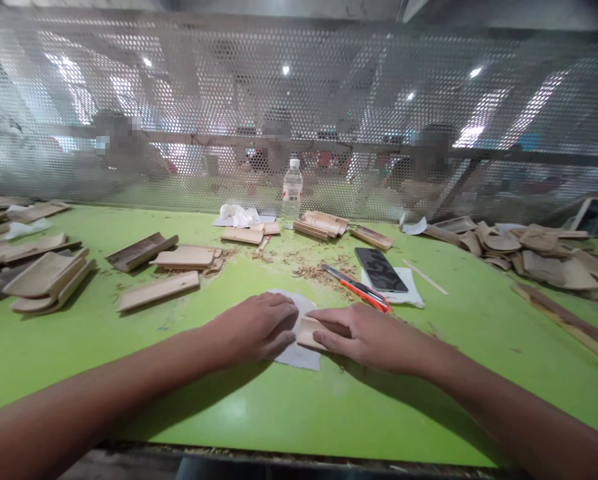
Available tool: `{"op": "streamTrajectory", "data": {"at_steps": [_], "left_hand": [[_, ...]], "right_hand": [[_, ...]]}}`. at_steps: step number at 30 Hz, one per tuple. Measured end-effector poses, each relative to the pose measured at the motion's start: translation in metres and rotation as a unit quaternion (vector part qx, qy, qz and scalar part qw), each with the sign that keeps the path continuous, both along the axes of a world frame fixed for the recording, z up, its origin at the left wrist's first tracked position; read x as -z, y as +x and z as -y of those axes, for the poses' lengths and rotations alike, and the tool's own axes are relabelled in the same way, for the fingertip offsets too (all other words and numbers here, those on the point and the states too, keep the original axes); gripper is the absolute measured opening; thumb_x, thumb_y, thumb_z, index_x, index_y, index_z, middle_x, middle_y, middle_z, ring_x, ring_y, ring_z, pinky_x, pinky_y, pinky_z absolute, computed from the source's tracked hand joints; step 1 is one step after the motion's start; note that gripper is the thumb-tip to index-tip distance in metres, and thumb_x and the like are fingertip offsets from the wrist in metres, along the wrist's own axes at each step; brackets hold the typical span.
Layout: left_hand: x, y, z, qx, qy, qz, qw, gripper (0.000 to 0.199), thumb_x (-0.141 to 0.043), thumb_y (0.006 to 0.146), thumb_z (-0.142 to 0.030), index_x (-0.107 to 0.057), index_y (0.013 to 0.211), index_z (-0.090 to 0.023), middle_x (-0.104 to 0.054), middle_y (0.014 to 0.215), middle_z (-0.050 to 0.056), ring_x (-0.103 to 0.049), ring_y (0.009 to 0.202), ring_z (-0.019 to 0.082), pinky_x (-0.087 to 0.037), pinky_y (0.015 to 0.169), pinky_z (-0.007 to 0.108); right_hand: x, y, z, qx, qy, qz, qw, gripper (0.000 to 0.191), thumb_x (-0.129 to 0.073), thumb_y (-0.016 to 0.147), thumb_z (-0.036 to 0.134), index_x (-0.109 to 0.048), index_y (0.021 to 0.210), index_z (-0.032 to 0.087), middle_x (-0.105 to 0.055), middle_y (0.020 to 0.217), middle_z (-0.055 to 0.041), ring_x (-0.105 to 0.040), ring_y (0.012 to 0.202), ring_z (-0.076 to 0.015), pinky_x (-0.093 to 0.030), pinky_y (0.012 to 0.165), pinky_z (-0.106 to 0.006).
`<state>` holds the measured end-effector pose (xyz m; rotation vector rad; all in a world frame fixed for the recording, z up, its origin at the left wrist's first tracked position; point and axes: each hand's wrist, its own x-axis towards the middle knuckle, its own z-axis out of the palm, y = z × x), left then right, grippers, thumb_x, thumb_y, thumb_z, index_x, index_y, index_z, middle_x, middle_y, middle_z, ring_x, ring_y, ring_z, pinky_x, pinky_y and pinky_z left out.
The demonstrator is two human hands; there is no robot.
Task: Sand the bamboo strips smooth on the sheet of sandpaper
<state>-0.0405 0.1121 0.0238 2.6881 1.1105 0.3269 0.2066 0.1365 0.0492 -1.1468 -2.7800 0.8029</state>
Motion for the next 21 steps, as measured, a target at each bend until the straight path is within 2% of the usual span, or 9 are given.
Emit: {"op": "streamTrajectory", "data": {"at_steps": [3,5,10,13,15,19,21], "left_hand": [[-0.0042,-0.0007,0.0024,-0.003,-0.021,-0.002,1.0,0.037,-0.066,0.1,-0.045,-0.062,0.121,-0.014,-0.065,0.124,0.016,-0.063,0.113,0.034,-0.049,0.097,0.045],[-0.0048,-0.001,0.0035,-0.006,-0.022,-0.007,1.0,0.044,-0.069,0.098,-0.047,-0.06,0.126,-0.013,-0.064,0.128,0.018,-0.062,0.116,0.036,-0.049,0.099,0.047],[-0.0015,-0.0002,0.0035,-0.011,-0.017,-0.016,1.0,0.037,-0.067,0.1,-0.033,-0.059,0.129,-0.012,-0.063,0.131,0.018,-0.061,0.119,0.035,-0.048,0.102,0.047],[-0.0003,-0.0002,0.0024,-0.013,-0.015,-0.009,1.0,0.035,-0.068,0.099,-0.031,-0.06,0.128,-0.012,-0.064,0.129,0.017,-0.062,0.116,0.034,-0.049,0.1,0.046],[-0.0007,-0.0007,0.0018,-0.014,-0.021,-0.003,1.0,0.039,-0.071,0.098,-0.038,-0.06,0.127,-0.014,-0.065,0.126,0.016,-0.063,0.114,0.034,-0.05,0.097,0.045],[-0.0021,-0.0021,0.0024,-0.005,-0.027,0.002,1.0,0.07,-0.079,0.086,-0.062,-0.059,0.131,-0.013,-0.064,0.129,0.019,-0.062,0.117,0.038,-0.049,0.099,0.048],[-0.002,-0.0028,0.0031,-0.004,-0.021,0.002,1.0,0.073,-0.08,0.084,-0.063,-0.058,0.133,-0.014,-0.063,0.131,0.019,-0.061,0.119,0.039,-0.048,0.1,0.048]], "right_hand": [[0.0014,0.0009,-0.0005,-0.001,0.001,-0.004,1.0,0.047,-0.049,0.102,0.048,-0.068,0.137,0.022,-0.077,0.121,-0.0103,-0.071,0.097,-0.029,-0.049,0.082,-0.037],[0.0022,0.0013,-0.0007,0.001,-0.001,-0.003,1.0,0.049,-0.049,0.102,0.047,-0.066,0.14,0.021,-0.075,0.125,-0.0108,-0.071,0.099,-0.0295,-0.05,0.084,-0.037],[0.0024,0.0017,0.0004,0.003,-0.002,-0.007,1.0,0.05,-0.048,0.102,0.048,-0.065,0.141,0.022,-0.075,0.127,-0.0108,-0.071,0.102,-0.0299,-0.05,0.087,-0.038],[0.0014,0.0022,0.0017,0.006,-0.003,-0.008,1.0,0.05,-0.049,0.102,0.048,-0.065,0.141,0.022,-0.075,0.126,-0.0114,-0.071,0.101,-0.0298,-0.051,0.087,-0.038],[0.0011,0.0027,0.002,0.006,-0.003,-0.008,1.0,0.049,-0.049,0.102,0.047,-0.066,0.141,0.022,-0.076,0.125,-0.0118,-0.071,0.101,-0.0298,-0.051,0.087,-0.038],[0.0016,0.0029,0.0012,0.008,-0.002,-0.007,1.0,0.051,-0.049,0.101,0.048,-0.065,0.141,0.02,-0.075,0.126,-0.0136,-0.071,0.101,-0.0306,-0.05,0.087,-0.038],[0.0009,0.0021,0.0015,0.005,0.0,-0.018,1.0,0.048,-0.05,0.101,0.048,-0.068,0.137,0.02,-0.076,0.123,-0.013,-0.07,0.099,-0.0299,-0.049,0.086,-0.037]]}}
